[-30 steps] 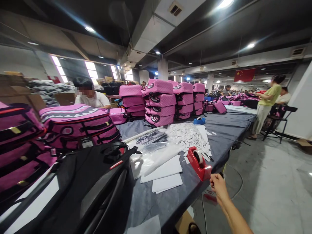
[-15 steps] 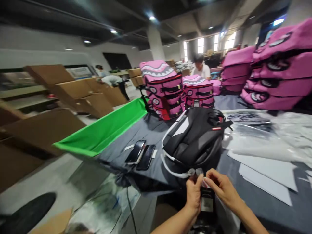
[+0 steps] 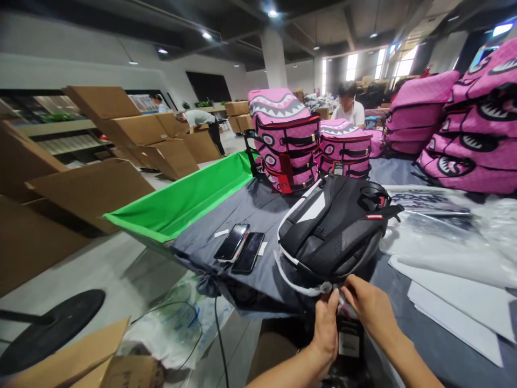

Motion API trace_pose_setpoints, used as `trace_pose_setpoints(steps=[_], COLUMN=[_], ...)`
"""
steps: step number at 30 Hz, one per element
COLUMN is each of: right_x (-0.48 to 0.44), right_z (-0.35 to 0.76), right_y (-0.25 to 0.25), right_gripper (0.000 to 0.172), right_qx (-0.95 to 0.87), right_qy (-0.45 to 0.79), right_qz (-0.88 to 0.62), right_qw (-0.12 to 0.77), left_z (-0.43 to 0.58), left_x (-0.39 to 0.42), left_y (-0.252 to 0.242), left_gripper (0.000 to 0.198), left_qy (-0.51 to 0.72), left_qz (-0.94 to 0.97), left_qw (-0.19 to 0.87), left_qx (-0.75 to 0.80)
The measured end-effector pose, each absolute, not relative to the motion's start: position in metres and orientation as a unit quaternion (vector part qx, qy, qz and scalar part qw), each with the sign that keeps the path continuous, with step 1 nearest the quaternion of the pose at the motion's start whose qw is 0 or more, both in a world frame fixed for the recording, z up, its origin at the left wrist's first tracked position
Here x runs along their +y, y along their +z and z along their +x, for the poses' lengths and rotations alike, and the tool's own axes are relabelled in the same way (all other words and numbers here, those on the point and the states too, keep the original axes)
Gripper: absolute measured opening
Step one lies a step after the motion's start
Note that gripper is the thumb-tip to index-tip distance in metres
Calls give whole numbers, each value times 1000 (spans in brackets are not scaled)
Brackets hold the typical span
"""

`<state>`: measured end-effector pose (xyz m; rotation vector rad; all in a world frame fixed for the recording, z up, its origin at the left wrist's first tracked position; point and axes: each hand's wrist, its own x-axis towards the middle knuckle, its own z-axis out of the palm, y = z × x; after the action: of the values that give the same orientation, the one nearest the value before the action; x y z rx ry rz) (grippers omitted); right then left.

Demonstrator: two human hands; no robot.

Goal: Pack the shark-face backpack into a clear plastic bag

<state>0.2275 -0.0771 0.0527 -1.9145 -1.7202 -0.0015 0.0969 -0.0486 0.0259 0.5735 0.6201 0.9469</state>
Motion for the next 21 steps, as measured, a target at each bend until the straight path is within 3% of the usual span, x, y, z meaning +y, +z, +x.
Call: trace_pose_setpoints(steps=[4, 11, 17, 21], right_x=[-83, -78, -67, -73], right_z=[229, 232, 236, 234], right_y=[59, 65, 29, 19], right_gripper=[26, 35, 40, 38], right_qx=[-629, -588, -553, -514], right_qy=[77, 212, 227, 156], right_qz=[-717, -716, -728, -770], right_qw=[292, 312, 336, 344], left_z=[100, 101, 101, 104], left_x=[-48, -47, -43, -43], left_y=[17, 14, 25, 22], left_gripper=[66, 56, 56, 63], left_qy=[430, 435, 441, 447], left_qz=[252, 266, 274, 241], left_qw=[773, 784, 784, 793], left_qx=[392, 353, 340, 336])
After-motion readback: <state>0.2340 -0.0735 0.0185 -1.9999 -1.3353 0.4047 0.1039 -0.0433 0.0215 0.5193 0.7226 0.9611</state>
